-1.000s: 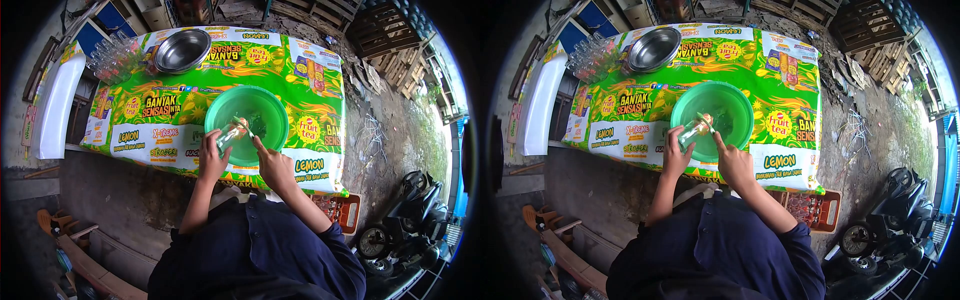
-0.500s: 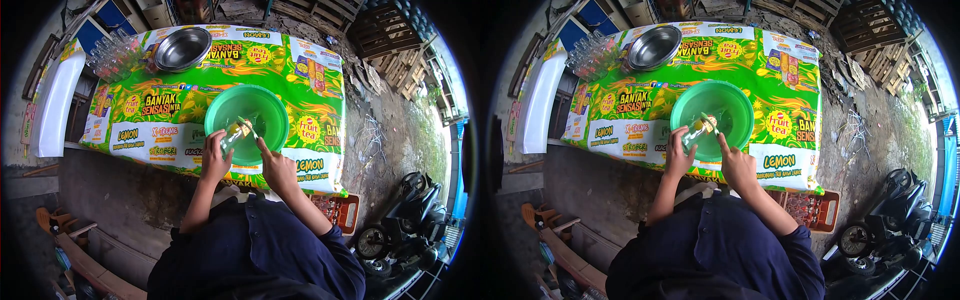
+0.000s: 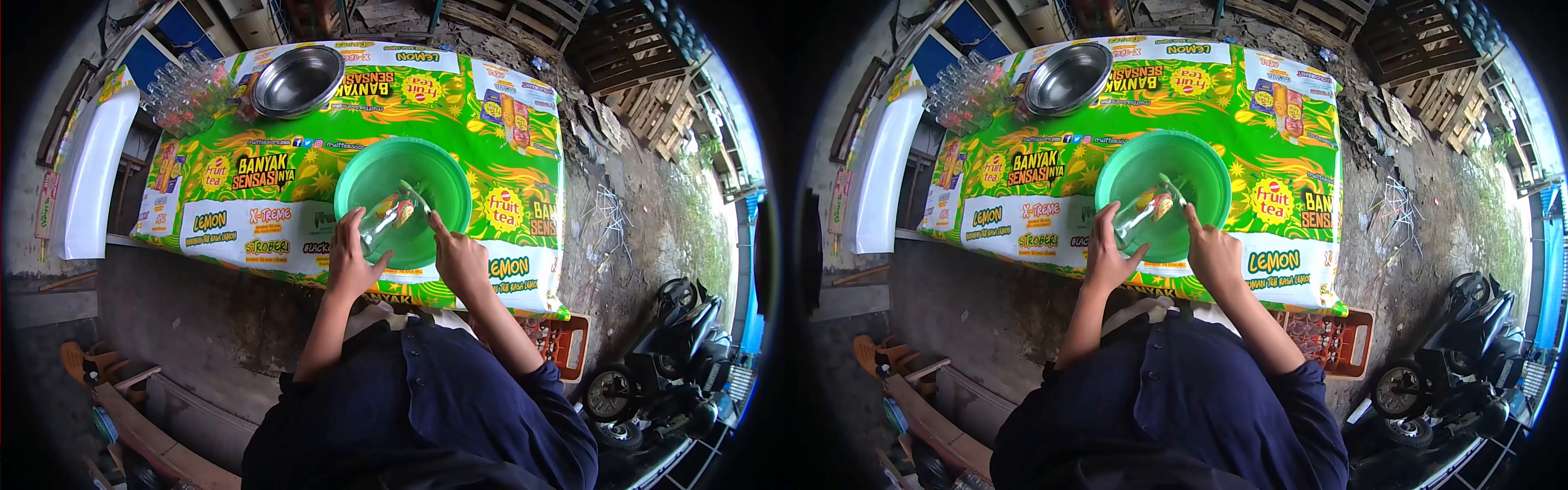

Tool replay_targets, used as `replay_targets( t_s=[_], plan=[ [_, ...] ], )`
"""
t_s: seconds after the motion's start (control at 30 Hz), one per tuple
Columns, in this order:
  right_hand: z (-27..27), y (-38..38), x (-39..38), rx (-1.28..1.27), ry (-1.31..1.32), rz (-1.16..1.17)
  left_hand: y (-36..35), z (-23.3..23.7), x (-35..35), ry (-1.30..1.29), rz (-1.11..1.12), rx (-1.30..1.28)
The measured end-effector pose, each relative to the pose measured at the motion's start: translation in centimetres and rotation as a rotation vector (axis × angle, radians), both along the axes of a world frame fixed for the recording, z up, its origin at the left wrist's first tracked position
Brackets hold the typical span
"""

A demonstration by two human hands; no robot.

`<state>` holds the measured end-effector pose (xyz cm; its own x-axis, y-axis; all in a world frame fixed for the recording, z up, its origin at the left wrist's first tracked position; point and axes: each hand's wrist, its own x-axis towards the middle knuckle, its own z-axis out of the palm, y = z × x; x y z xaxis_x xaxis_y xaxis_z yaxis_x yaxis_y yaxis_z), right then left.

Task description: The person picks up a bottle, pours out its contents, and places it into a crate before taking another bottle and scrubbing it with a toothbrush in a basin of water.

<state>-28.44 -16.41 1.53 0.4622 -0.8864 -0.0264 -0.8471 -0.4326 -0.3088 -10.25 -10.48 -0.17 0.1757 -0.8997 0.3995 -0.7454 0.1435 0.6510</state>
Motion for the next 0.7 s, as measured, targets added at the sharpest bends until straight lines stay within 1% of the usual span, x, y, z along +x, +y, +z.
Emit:
replay_targets(
  t_s=[0.03, 0.07, 0.1, 0.2, 0.27, 0.33, 0.37, 0.43, 0.47, 0.5, 0.57, 0.67, 0.7],
  plan=[
    [-0.2, -1.1, -0.1, 0.044, 0.107, -0.036, 0.1, -0.5, -0.1, 0.059, 0.023, 0.007],
    [-0.8, -2.2, -0.1, 0.034, 0.101, -0.058, 0.0, -0.9, -0.1, 0.116, 0.044, 0.014],
    [-0.9, -2.8, -0.1, 0.026, 0.096, -0.081, 0.0, -1.2, 0.1, 0.114, 0.023, 0.009],
    [-0.4, -2.5, 0.0, 0.064, 0.07, -0.042, -0.1, -1.6, 1.2, 0.091, -0.047, 0.002],
    [1.5, -0.7, 0.0, 0.061, -0.032, 0.015, -0.3, -1.1, 1.6, 0.055, -0.103, 0.003],
    [2.8, 1.1, -0.2, 0.06, -0.086, 0.08, -0.4, -0.6, 1.5, 0.01, -0.1, 0.002],
    [2.7, 1.1, -0.2, 0.054, -0.063, 0.074, -0.4, -0.5, 1.5, -0.015, -0.099, 0.0],
    [1.9, 1.0, -0.3, 0.04, -0.017, 0.061, -0.3, -0.5, 1.2, 0.033, -0.052, 0.022],
    [0.4, 0.3, -0.5, 0.005, -0.032, 0.027, -0.2, -0.5, 1.1, 0.057, -0.029, 0.033],
    [-0.1, -0.7, -0.5, -0.006, 0.023, -0.012, -0.3, -0.8, 1.1, 0.049, -0.041, 0.025],
    [-1.9, -2.7, -0.5, 0.0, 0.042, -0.073, -0.4, -1.6, 1.4, 0.034, -0.068, 0.008],
    [-0.5, -2.5, -0.1, 0.039, 0.033, -0.04, -0.4, -1.4, 1.7, -0.093, -0.143, 0.015],
    [0.1, -1.8, 0.1, 0.034, -0.01, -0.012, -0.3, -1.1, 1.5, -0.073, -0.11, 0.003]
  ],
)
